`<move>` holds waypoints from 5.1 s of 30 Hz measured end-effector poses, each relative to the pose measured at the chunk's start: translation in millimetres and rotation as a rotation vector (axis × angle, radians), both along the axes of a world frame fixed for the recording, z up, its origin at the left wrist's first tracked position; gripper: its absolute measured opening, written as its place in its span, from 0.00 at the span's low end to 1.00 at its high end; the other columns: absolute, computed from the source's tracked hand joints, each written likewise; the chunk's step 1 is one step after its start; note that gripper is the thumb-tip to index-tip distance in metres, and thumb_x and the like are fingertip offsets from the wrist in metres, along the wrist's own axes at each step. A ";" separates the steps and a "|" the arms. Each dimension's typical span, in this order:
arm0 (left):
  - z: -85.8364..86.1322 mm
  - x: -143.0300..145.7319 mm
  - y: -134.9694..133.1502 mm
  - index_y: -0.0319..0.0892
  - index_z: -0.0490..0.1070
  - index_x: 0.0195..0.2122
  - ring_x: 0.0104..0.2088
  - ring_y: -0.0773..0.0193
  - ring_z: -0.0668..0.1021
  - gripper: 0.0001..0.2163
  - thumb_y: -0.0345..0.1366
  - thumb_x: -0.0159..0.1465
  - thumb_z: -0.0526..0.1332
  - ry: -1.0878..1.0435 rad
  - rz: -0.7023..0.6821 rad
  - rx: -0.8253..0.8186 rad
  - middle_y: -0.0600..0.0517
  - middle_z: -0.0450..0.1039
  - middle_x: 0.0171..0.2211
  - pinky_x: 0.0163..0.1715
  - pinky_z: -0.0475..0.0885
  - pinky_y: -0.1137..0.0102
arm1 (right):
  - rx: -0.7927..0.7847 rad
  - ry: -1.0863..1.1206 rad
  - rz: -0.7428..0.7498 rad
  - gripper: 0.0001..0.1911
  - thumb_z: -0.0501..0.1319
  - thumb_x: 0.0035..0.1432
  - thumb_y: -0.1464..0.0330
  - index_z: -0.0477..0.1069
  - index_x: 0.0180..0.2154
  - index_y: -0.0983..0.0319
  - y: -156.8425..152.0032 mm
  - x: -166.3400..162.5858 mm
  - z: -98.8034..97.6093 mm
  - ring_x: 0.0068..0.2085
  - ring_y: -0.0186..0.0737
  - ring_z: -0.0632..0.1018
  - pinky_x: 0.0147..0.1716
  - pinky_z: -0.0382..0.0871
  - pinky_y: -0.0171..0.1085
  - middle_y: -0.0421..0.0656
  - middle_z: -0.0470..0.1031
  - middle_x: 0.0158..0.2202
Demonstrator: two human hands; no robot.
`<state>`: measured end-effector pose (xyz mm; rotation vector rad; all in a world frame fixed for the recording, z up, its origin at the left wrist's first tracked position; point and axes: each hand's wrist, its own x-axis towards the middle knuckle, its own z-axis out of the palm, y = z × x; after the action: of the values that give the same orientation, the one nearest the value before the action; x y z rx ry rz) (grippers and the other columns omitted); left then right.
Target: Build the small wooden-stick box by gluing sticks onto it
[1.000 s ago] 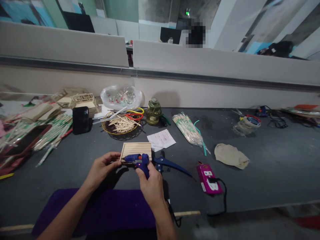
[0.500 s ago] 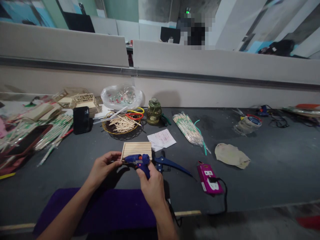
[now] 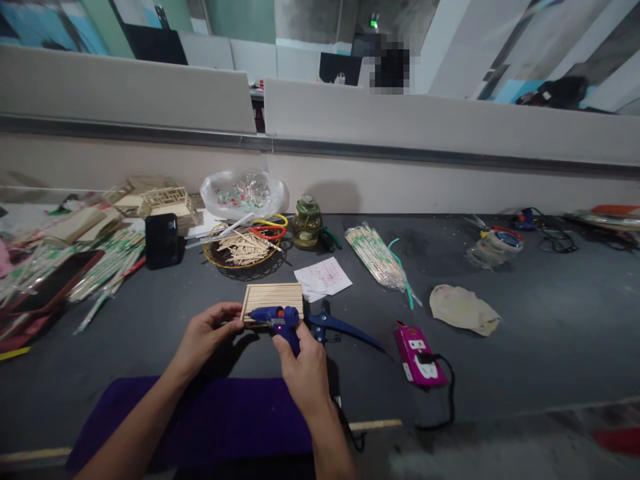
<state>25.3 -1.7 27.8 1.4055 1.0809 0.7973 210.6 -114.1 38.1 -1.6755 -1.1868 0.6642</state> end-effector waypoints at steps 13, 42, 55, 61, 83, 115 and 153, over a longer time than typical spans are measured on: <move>0.4 0.3 -0.2 0.38 0.73 0.41 0.38 0.59 0.78 0.17 0.39 0.53 0.68 -0.029 -0.010 -0.028 0.46 0.78 0.37 0.42 0.73 0.64 | -0.033 -0.008 0.016 0.21 0.58 0.60 0.62 0.68 0.54 0.60 -2.3 -0.2 1.6 0.46 0.47 0.78 0.46 0.70 0.39 0.46 0.78 0.44; -1.1 0.1 0.9 0.39 0.73 0.40 0.37 0.61 0.78 0.15 0.37 0.52 0.68 -0.049 -0.012 -0.018 0.48 0.78 0.36 0.42 0.73 0.66 | -0.004 -0.008 0.013 0.20 0.58 0.59 0.63 0.69 0.54 0.59 -3.3 -1.2 3.4 0.45 0.45 0.79 0.43 0.72 0.37 0.45 0.79 0.44; 2.0 0.9 -0.4 0.39 0.73 0.40 0.37 0.60 0.78 0.15 0.38 0.51 0.68 -0.044 -0.002 -0.026 0.48 0.78 0.36 0.42 0.74 0.64 | -0.018 -0.015 0.002 0.21 0.58 0.60 0.63 0.69 0.54 0.60 -4.9 -2.5 3.2 0.43 0.46 0.79 0.40 0.73 0.37 0.46 0.79 0.43; 3.1 1.3 -0.1 0.38 0.74 0.40 0.36 0.61 0.78 0.16 0.38 0.51 0.68 -0.048 -0.009 -0.034 0.48 0.78 0.35 0.41 0.74 0.65 | -0.006 -0.043 0.006 0.21 0.58 0.60 0.63 0.69 0.54 0.60 -6.1 -1.3 4.2 0.45 0.47 0.79 0.46 0.71 0.39 0.47 0.79 0.43; 3.3 -0.7 -0.7 0.39 0.74 0.39 0.37 0.58 0.79 0.15 0.41 0.53 0.67 -0.041 -0.007 -0.066 0.46 0.78 0.37 0.38 0.74 0.66 | -0.021 -0.024 0.000 0.22 0.58 0.60 0.62 0.68 0.55 0.60 -6.8 -2.0 0.2 0.44 0.46 0.79 0.41 0.73 0.37 0.47 0.79 0.44; -2.6 -1.7 0.8 0.39 0.74 0.39 0.36 0.61 0.79 0.14 0.40 0.54 0.67 -0.059 -0.008 -0.072 0.47 0.78 0.36 0.37 0.73 0.69 | -0.002 -0.052 0.008 0.23 0.58 0.60 0.63 0.67 0.56 0.61 -6.5 -3.4 3.3 0.49 0.47 0.77 0.48 0.70 0.39 0.48 0.77 0.48; -8.7 -2.1 1.4 0.38 0.73 0.37 0.32 0.63 0.78 0.14 0.38 0.51 0.68 -0.109 0.001 -0.082 0.48 0.78 0.32 0.33 0.71 0.71 | 0.012 -0.076 0.001 0.22 0.57 0.60 0.61 0.69 0.54 0.62 -11.3 -6.1 -1.4 0.49 0.47 0.77 0.47 0.70 0.38 0.48 0.77 0.48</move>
<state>23.2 -0.3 19.2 1.2778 1.0191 0.8121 204.4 -125.4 36.7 -1.7032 -1.2429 0.5971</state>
